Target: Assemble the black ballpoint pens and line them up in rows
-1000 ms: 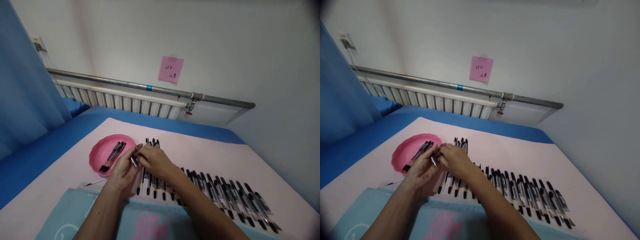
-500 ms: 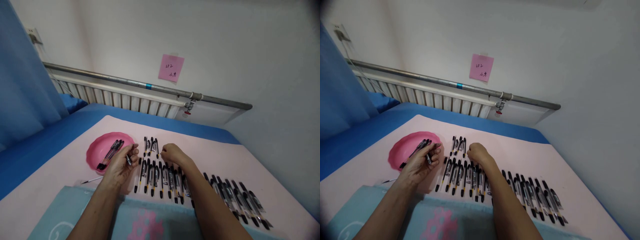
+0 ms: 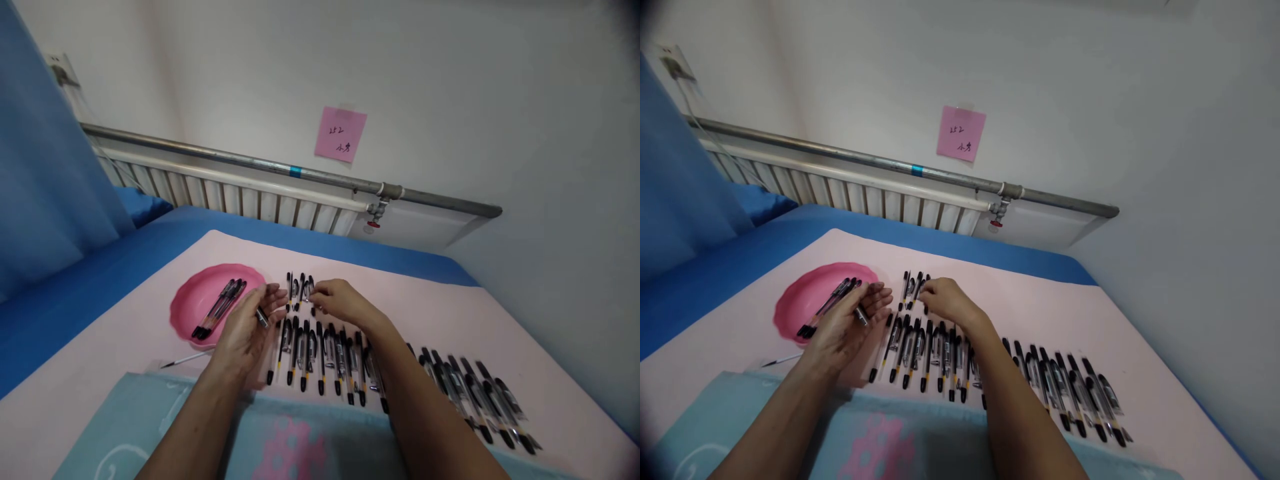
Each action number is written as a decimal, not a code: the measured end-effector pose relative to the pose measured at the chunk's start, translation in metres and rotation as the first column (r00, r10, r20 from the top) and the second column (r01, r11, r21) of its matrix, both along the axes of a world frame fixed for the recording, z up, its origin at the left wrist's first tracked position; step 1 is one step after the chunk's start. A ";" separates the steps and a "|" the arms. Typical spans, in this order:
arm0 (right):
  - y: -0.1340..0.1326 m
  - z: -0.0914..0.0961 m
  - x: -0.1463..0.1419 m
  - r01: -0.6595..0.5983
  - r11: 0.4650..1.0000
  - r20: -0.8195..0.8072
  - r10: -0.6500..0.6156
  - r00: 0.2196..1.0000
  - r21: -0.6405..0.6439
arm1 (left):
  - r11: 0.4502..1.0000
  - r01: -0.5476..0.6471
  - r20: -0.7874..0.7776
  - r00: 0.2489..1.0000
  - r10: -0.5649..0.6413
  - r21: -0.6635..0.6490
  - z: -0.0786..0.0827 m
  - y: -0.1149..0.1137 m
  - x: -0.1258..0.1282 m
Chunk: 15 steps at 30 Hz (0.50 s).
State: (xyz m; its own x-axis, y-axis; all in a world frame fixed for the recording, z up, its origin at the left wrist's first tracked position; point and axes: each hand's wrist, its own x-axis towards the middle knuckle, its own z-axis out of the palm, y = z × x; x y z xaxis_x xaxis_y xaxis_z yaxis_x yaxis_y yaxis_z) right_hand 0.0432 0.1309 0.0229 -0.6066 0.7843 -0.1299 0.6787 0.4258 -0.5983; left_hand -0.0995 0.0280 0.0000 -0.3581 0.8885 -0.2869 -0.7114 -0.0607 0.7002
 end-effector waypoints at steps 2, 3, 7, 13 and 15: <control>-0.018 0.009 -0.010 -0.181 0.973 -0.156 0.159 0.975 -0.141 | 0.998 -0.037 -0.015 0.999 0.038 0.051 -0.001 0.001 0.008; -0.027 0.011 -0.016 -0.265 0.948 -0.227 0.223 0.948 -0.174 | 0.996 -0.040 -0.020 0.999 0.041 0.076 -0.001 0.001 0.012; -0.052 0.009 -0.035 -0.288 0.948 -0.367 0.222 0.903 -0.135 | 0.993 0.005 -0.049 0.999 0.001 0.115 -0.003 0.002 0.019; -0.012 -0.001 -0.018 0.081 0.993 -0.249 -0.101 0.963 -0.088 | 0.985 -0.146 -0.172 0.972 0.161 0.095 0.000 0.002 -0.005; 0.011 -0.010 -0.004 0.290 0.950 -0.055 -0.285 0.957 0.114 | 0.973 -0.222 -0.289 0.929 0.232 0.069 -0.002 0.001 -0.020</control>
